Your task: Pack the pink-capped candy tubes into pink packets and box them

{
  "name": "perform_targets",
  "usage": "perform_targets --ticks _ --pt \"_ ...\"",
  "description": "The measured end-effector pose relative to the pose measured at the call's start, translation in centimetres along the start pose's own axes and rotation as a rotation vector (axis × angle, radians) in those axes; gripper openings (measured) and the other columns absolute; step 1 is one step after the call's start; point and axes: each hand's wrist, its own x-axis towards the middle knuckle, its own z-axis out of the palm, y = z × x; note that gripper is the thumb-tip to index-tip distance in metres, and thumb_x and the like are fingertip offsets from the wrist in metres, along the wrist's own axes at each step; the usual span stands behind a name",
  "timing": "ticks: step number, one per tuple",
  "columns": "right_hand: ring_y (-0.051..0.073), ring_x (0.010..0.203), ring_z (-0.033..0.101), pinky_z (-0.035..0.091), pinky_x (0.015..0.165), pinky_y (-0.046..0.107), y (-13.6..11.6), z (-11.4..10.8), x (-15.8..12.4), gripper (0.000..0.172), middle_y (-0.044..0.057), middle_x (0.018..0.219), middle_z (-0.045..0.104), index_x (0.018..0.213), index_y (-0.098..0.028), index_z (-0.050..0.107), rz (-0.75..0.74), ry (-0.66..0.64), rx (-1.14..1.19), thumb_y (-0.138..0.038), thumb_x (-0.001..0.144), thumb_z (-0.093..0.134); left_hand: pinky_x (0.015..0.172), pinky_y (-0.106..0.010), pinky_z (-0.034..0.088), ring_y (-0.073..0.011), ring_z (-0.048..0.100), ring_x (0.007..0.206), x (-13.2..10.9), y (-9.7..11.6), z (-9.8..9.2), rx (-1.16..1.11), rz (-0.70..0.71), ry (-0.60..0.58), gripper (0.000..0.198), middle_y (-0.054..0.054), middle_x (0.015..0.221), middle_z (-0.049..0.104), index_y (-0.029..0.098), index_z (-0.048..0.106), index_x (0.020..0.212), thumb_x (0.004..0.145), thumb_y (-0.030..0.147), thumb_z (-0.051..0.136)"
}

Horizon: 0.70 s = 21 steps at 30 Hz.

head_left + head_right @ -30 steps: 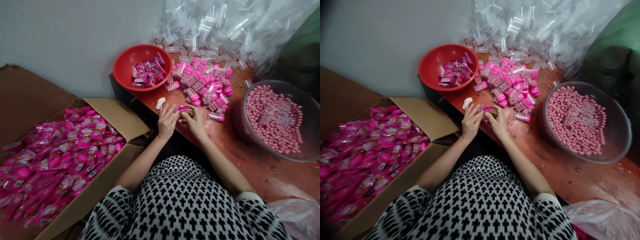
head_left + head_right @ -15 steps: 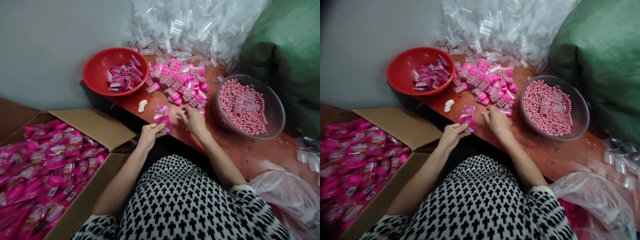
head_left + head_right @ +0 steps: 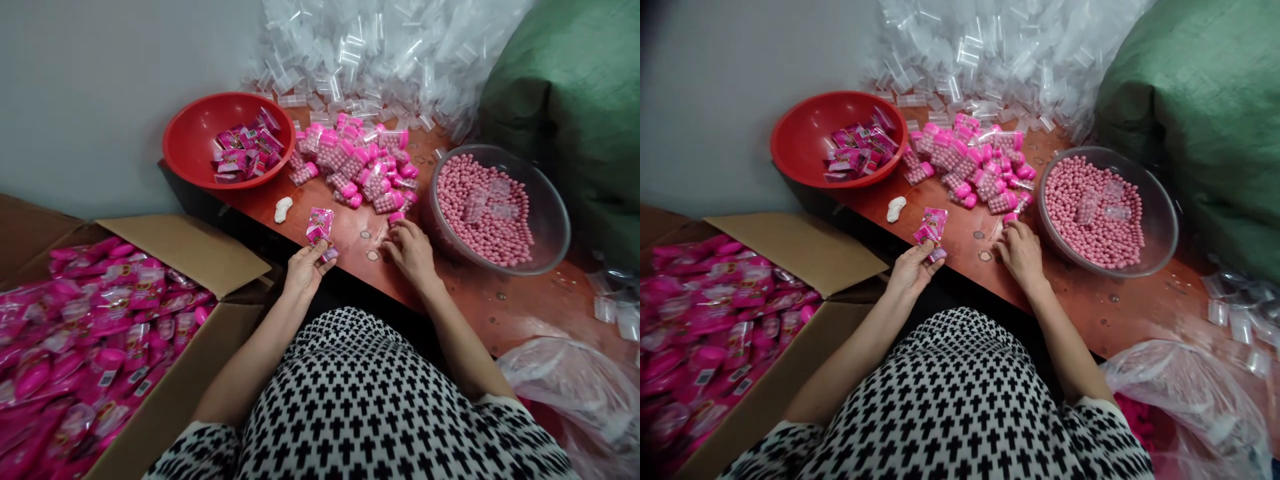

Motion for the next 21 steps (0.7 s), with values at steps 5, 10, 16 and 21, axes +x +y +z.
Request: perform_targets --ticks 5,10,16,21 --pt "0.027 0.100 0.057 0.046 0.076 0.036 -0.5 -0.3 0.4 0.033 0.015 0.113 0.058 0.107 -0.015 0.055 0.150 -0.002 -0.064 -0.041 0.086 0.052 0.058 -0.024 0.056 -0.0111 0.064 0.060 0.2 0.1 0.1 -0.071 0.005 0.039 0.013 -0.001 0.067 0.066 0.011 0.061 0.071 0.070 0.015 0.074" --pt "0.028 0.088 0.062 0.044 0.066 0.034 -2.2 -1.4 1.8 0.045 0.015 0.104 0.062 0.105 -0.016 0.055 0.388 -0.068 -0.224 -0.056 0.087 0.045 0.063 -0.027 0.057 -0.0132 0.066 0.065 0.5 0.2 0.2 -0.126 0.006 0.057 0.010 -0.002 0.069 0.066 0.012 0.062 0.073 0.073 0.016 0.071" --pt "0.033 0.082 0.066 0.046 0.067 0.038 -3.2 -1.1 4.0 0.051 0.022 0.096 0.065 0.106 -0.006 0.053 0.487 -0.207 -0.320 -0.053 0.085 0.049 0.068 -0.028 0.056 -0.0128 0.066 0.064 0.7 0.5 0.9 -0.207 -0.022 0.078 0.009 -0.001 0.068 0.066 0.014 0.062 0.075 0.074 0.016 0.071" --pt "0.023 0.065 0.064 0.047 0.057 0.031 -3.1 -1.1 2.8 0.039 0.010 0.077 0.067 0.087 -0.015 0.055 0.438 -0.223 0.187 -0.053 0.080 0.055 0.071 -0.031 0.056 -0.0147 0.067 0.066 0.7 0.6 1.4 -0.290 -0.089 0.125 0.009 -0.002 0.072 0.068 0.014 0.063 0.078 0.074 0.018 0.071"
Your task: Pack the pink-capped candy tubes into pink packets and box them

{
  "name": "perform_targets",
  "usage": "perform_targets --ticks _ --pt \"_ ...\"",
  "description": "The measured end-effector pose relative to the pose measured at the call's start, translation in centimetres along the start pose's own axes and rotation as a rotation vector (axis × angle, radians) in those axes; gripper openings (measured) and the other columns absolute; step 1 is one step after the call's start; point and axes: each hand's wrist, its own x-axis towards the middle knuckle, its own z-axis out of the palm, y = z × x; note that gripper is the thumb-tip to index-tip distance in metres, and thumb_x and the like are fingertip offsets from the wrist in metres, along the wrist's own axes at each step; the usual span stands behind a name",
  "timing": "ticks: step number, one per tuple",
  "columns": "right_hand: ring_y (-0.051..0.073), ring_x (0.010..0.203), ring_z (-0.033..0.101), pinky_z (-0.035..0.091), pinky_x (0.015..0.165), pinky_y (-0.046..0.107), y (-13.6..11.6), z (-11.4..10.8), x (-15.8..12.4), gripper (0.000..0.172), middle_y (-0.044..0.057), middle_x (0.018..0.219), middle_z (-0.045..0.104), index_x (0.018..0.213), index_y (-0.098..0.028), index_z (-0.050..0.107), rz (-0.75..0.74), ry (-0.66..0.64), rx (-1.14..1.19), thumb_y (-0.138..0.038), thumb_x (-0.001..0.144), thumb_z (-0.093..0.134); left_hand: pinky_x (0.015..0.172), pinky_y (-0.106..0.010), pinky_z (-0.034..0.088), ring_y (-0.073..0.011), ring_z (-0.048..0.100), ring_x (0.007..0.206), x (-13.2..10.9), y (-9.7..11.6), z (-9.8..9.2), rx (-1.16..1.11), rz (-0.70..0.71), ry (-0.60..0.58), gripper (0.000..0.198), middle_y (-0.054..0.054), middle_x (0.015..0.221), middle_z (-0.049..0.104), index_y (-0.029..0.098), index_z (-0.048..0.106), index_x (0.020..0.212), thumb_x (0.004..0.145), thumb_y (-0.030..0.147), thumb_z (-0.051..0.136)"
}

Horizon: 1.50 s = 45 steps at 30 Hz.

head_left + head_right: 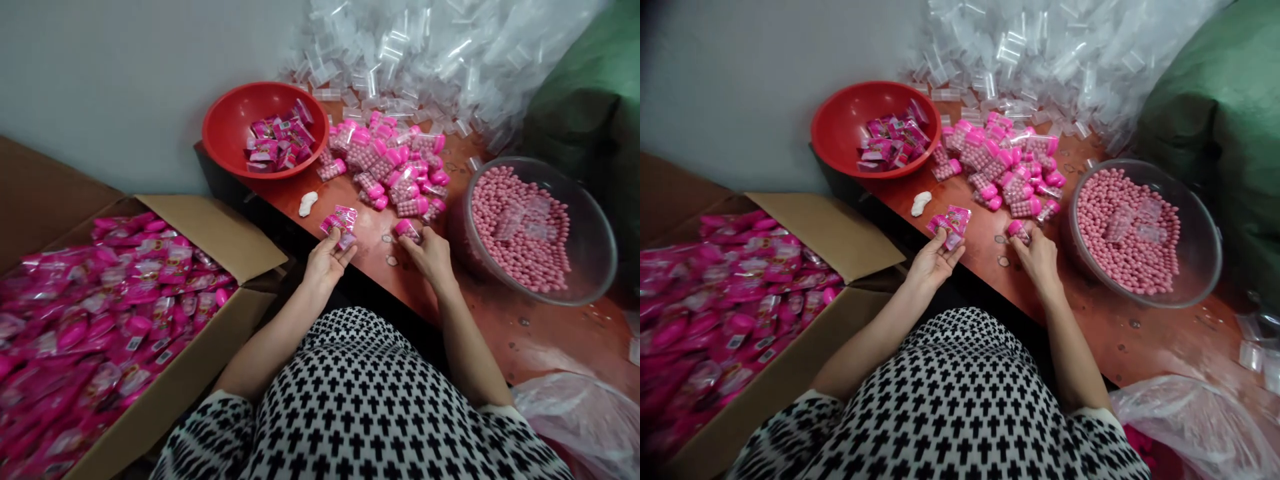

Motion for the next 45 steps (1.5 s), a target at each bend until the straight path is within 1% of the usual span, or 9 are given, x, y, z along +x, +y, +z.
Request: perform_targets --ticks 4,7,13,20,26,31,35,39,45 --pt "0.010 0.041 0.052 0.040 0.038 0.021 -1.8 1.7 -3.3 0.037 -0.002 0.064 0.061 0.088 -0.020 0.048 -0.029 -0.240 0.711 -0.056 0.083 0.049 0.074 -0.032 0.055 -0.0157 0.068 0.069 0.0 -0.6 0.3 -0.100 -0.029 -0.017 0.007 -0.003 0.074 0.068 0.014 0.063 0.080 0.076 0.017 0.069" --pt "0.007 0.039 0.050 0.039 0.034 0.017 -3.7 3.3 -5.5 0.035 -0.005 0.064 0.059 0.095 -0.021 0.046 -0.048 -0.304 0.869 -0.054 0.083 0.051 0.072 -0.030 0.055 -0.0152 0.068 0.068 0.0 -0.9 0.6 -0.155 -0.019 -0.056 0.006 -0.003 0.073 0.068 0.013 0.063 0.078 0.077 0.017 0.068" --pt "0.007 0.038 0.050 0.038 0.032 0.015 -4.7 4.7 -6.1 0.031 -0.007 0.060 0.056 0.094 -0.021 0.045 -0.083 -0.268 0.878 -0.051 0.086 0.049 0.061 -0.021 0.051 -0.0099 0.063 0.060 -0.4 -1.3 1.0 -0.141 -0.001 -0.156 0.013 -0.001 0.070 0.067 0.013 0.063 0.077 0.075 0.022 0.071" --pt "0.006 0.038 0.050 0.039 0.033 0.015 -4.5 5.0 -5.8 0.030 -0.007 0.059 0.056 0.091 -0.021 0.045 -0.130 -0.284 0.885 -0.051 0.086 0.049 0.047 -0.020 0.045 -0.0099 0.057 0.050 -0.5 -1.5 0.6 0.038 0.068 -0.271 0.029 0.001 0.060 0.061 0.013 0.060 0.074 0.065 0.034 0.078" --pt "0.006 0.040 0.050 0.039 0.034 0.015 -4.2 5.7 -5.7 0.031 -0.007 0.062 0.057 0.093 -0.021 0.046 -0.142 -0.231 0.892 -0.050 0.085 0.050 0.052 -0.021 0.048 -0.0093 0.058 0.051 -0.8 -1.0 0.6 0.244 0.176 -0.383 0.037 0.001 0.061 0.061 0.012 0.059 0.076 0.055 0.031 0.084" --pt "0.005 0.039 0.050 0.039 0.034 0.015 -4.0 5.8 -5.6 0.029 -0.007 0.061 0.056 0.094 -0.021 0.046 -0.159 -0.188 0.833 -0.049 0.086 0.049 0.053 -0.023 0.049 -0.0114 0.060 0.052 -0.4 -1.0 0.5 0.316 0.129 -0.398 0.037 -0.002 0.060 0.063 0.011 0.061 0.073 0.056 0.034 0.083" --pt "0.006 0.038 0.050 0.038 0.033 0.015 -4.2 5.6 -5.3 0.032 -0.007 0.061 0.058 0.093 -0.021 0.046 -0.149 -0.283 0.945 -0.052 0.085 0.051 0.043 -0.023 0.044 -0.0116 0.057 0.046 -0.2 -0.5 0.6 0.406 0.125 -0.411 0.037 -0.003 0.056 0.061 0.010 0.060 0.063 0.054 0.037 0.083" --pt "0.007 0.038 0.051 0.037 0.031 0.016 -4.2 5.6 -5.0 0.034 -0.007 0.062 0.059 0.090 -0.022 0.043 -0.125 -0.402 1.069 -0.055 0.083 0.050 0.035 -0.024 0.039 -0.0123 0.052 0.039 -0.2 0.3 0.9 0.545 0.137 -0.505 0.035 -0.004 0.052 0.059 0.010 0.058 0.056 0.057 0.037 0.081" --pt "0.006 0.042 0.050 0.040 0.039 0.017 -4.0 6.0 -5.1 0.026 -0.006 0.063 0.058 0.088 -0.021 0.048 -0.219 -0.115 0.754 -0.047 0.086 0.052 0.040 -0.022 0.042 -0.0090 0.050 0.039 0.2 0.4 1.1 0.506 0.188 -0.478 0.031 0.000 0.049 0.056 0.011 0.059 0.057 0.057 0.032 0.081"
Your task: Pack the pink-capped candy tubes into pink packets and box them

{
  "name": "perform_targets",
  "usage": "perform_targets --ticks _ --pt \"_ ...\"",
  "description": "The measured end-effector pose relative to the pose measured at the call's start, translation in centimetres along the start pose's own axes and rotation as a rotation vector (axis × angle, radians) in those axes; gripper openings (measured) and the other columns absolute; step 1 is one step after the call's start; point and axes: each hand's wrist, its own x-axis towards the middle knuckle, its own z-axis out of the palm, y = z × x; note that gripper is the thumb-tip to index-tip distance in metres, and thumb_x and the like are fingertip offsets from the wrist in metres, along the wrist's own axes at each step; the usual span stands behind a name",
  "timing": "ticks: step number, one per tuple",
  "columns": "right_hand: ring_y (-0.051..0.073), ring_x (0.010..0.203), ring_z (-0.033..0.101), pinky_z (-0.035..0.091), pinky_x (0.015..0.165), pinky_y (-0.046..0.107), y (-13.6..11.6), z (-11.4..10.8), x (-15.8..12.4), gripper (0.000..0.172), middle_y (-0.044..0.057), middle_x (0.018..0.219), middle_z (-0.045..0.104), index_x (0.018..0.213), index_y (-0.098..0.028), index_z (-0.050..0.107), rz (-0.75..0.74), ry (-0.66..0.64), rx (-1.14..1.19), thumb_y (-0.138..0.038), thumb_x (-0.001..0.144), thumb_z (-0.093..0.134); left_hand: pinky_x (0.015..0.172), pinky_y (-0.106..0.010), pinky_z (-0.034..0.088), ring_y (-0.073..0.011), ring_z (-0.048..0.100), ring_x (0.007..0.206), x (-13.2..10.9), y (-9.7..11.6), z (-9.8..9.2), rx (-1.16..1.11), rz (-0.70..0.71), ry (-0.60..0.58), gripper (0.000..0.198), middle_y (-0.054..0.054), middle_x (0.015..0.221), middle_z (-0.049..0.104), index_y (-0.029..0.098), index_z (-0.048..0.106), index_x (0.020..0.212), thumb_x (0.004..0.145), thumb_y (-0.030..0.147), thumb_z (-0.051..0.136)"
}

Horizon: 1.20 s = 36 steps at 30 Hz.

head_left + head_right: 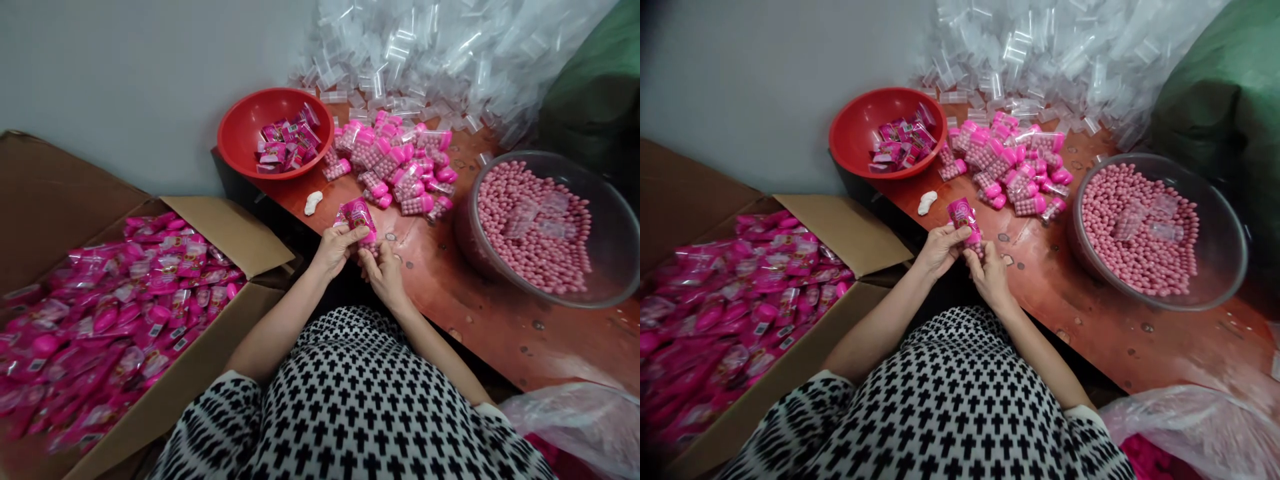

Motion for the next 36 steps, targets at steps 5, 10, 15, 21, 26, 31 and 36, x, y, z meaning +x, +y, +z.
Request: perform_targets --ticks 5,10,15,21,26,31,36 --pt "0.006 0.038 0.050 0.037 0.033 0.017 0.0 0.1 0.3 0.030 -0.008 0.061 0.057 0.091 -0.022 0.044 0.070 -0.160 0.276 -0.051 0.085 0.051 0.036 -0.023 0.042 -0.0117 0.052 0.040 0.0 0.3 -0.1 0.026 -0.021 -0.063 0.033 -0.003 0.052 0.059 0.010 0.060 0.057 0.059 0.036 0.080" --pt "0.006 0.038 0.050 0.037 0.033 0.016 0.3 0.1 0.3 0.030 -0.007 0.061 0.057 0.089 -0.022 0.044 0.085 -0.101 0.268 -0.050 0.085 0.052 0.038 -0.023 0.042 -0.0126 0.055 0.040 -0.1 0.3 0.2 0.141 -0.003 0.004 0.031 -0.004 0.052 0.061 0.009 0.063 0.058 0.057 0.034 0.081" --pt "0.005 0.038 0.049 0.038 0.036 0.015 0.3 -0.1 0.2 0.028 -0.008 0.058 0.056 0.086 -0.021 0.048 0.027 -0.035 0.099 -0.049 0.085 0.053 0.041 -0.023 0.045 -0.0131 0.058 0.045 -0.2 -0.2 0.5 0.066 -0.023 0.080 0.034 -0.005 0.055 0.063 0.009 0.062 0.058 0.054 0.036 0.082" --pt "0.006 0.034 0.047 0.032 0.029 0.015 0.2 0.0 0.3 0.035 -0.008 0.058 0.059 0.088 -0.022 0.044 0.198 -0.194 0.495 -0.055 0.081 0.054 0.039 -0.024 0.043 -0.0127 0.054 0.040 -0.2 -0.1 0.1 0.113 -0.024 -0.009 0.033 -0.005 0.053 0.061 0.009 0.063 0.056 0.058 0.038 0.080" --pt "0.005 0.036 0.048 0.034 0.031 0.014 0.3 -0.2 0.2 0.033 -0.007 0.058 0.059 0.083 -0.020 0.047 0.152 -0.114 0.399 -0.051 0.080 0.058 0.045 -0.022 0.044 -0.0119 0.057 0.047 -0.6 -0.5 -0.1 0.350 0.083 0.064 0.029 -0.004 0.057 0.065 0.010 0.069 0.064 0.063 0.038 0.077" --pt "0.005 0.035 0.046 0.032 0.029 0.015 0.2 -0.2 0.3 0.036 -0.007 0.057 0.058 0.083 -0.021 0.047 0.210 -0.176 0.465 -0.054 0.079 0.057 0.038 -0.023 0.040 -0.0101 0.050 0.038 -1.2 -1.2 0.7 0.135 0.024 0.075 0.034 -0.003 0.053 0.061 0.010 0.064 0.062 0.060 0.041 0.078" --pt "0.004 0.036 0.047 0.033 0.030 0.014 0.0 0.1 0.1 0.034 -0.008 0.057 0.056 0.084 -0.021 0.047 0.198 -0.147 0.443 -0.052 0.080 0.057 0.034 -0.023 0.038 -0.0104 0.051 0.038 -1.2 -1.4 0.8 0.000 -0.025 0.068 0.039 -0.005 0.058 0.064 0.011 0.059 0.059 0.056 0.043 0.080"
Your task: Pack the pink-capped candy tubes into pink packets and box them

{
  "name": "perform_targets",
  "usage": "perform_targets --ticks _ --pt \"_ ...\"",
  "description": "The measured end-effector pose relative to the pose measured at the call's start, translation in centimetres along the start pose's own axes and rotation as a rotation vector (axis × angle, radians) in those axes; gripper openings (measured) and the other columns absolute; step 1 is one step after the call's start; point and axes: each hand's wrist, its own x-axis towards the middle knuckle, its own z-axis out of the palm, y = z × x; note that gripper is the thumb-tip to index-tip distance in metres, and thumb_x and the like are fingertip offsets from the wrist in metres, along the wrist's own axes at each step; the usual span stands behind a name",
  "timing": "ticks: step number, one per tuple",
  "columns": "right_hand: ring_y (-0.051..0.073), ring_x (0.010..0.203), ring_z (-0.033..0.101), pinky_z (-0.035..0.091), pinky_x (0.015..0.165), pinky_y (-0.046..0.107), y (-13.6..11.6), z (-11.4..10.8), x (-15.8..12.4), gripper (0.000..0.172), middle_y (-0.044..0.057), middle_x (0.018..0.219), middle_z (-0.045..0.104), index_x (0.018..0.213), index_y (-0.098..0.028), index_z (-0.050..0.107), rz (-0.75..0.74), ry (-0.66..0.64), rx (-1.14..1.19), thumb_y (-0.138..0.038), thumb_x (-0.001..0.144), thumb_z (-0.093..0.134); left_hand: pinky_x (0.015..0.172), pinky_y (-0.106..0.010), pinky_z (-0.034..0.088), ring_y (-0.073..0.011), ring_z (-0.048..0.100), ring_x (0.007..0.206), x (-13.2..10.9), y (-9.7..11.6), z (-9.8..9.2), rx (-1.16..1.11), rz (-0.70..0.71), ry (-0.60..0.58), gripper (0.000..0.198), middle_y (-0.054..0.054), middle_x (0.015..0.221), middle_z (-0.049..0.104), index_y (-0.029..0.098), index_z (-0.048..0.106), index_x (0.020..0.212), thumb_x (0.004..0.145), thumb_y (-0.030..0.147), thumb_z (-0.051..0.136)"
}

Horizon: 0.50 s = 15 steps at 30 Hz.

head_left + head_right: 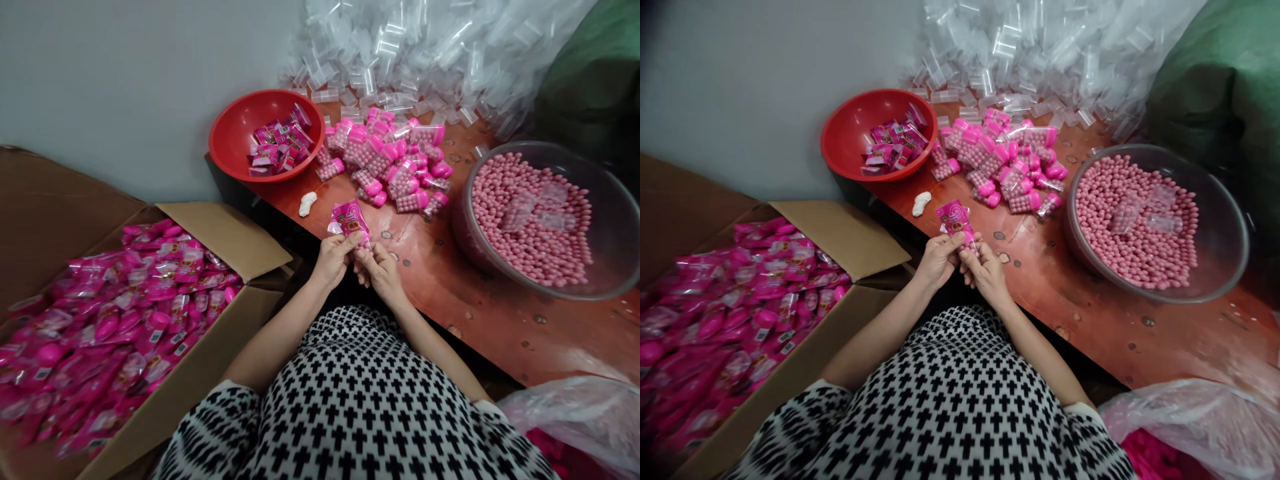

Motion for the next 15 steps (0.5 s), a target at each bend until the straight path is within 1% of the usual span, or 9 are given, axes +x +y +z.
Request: perform_targets --ticks 2,5,8,12,15 --pt "0.005 0.036 0.047 0.033 0.030 0.014 0.04 -0.01 -0.09 0.033 -0.008 0.057 0.056 0.084 -0.021 0.047 -0.020 0.012 -0.020 -0.051 0.080 0.058 0.032 -0.023 0.038 -0.0117 0.051 0.037 -0.05 -0.11 -0.01 0.008 0.003 0.007 0.038 -0.005 0.055 0.062 0.011 0.059 0.058 0.055 0.042 0.081" --pt "0.005 0.034 0.046 0.030 0.028 0.014 0.14 -0.16 -0.14 0.033 -0.008 0.056 0.057 0.083 -0.021 0.045 0.009 -0.021 0.039 -0.051 0.079 0.058 0.031 -0.023 0.037 -0.0113 0.049 0.033 -0.43 -0.24 0.17 0.010 -0.002 0.046 0.039 -0.002 0.048 0.058 0.011 0.058 0.056 0.054 0.041 0.082" --pt "0.005 0.033 0.044 0.028 0.027 0.014 0.26 -0.27 -0.21 0.033 -0.008 0.055 0.057 0.083 -0.021 0.045 0.030 -0.048 0.082 -0.051 0.080 0.057 0.030 -0.024 0.038 -0.0109 0.047 0.031 -0.89 -0.26 0.40 0.023 -0.016 0.057 0.039 0.000 0.045 0.056 0.012 0.056 0.056 0.056 0.041 0.081" --pt "0.004 0.034 0.044 0.029 0.029 0.014 0.27 -0.16 -0.51 0.031 -0.008 0.056 0.055 0.082 -0.021 0.046 0.000 -0.008 -0.022 -0.049 0.080 0.058 0.031 -0.023 0.039 -0.0107 0.049 0.034 -0.90 -0.30 0.42 -0.020 0.013 0.073 0.036 -0.002 0.050 0.059 0.011 0.057 0.056 0.057 0.038 0.081" --pt "0.004 0.035 0.044 0.031 0.030 0.014 0.23 -0.05 -0.73 0.028 -0.008 0.056 0.054 0.085 -0.020 0.048 -0.032 0.011 -0.078 -0.047 0.082 0.058 0.031 -0.021 0.037 -0.0098 0.051 0.037 -0.68 -0.39 0.29 -0.064 0.013 0.081 0.036 -0.004 0.054 0.062 0.009 0.061 0.059 0.055 0.038 0.082"
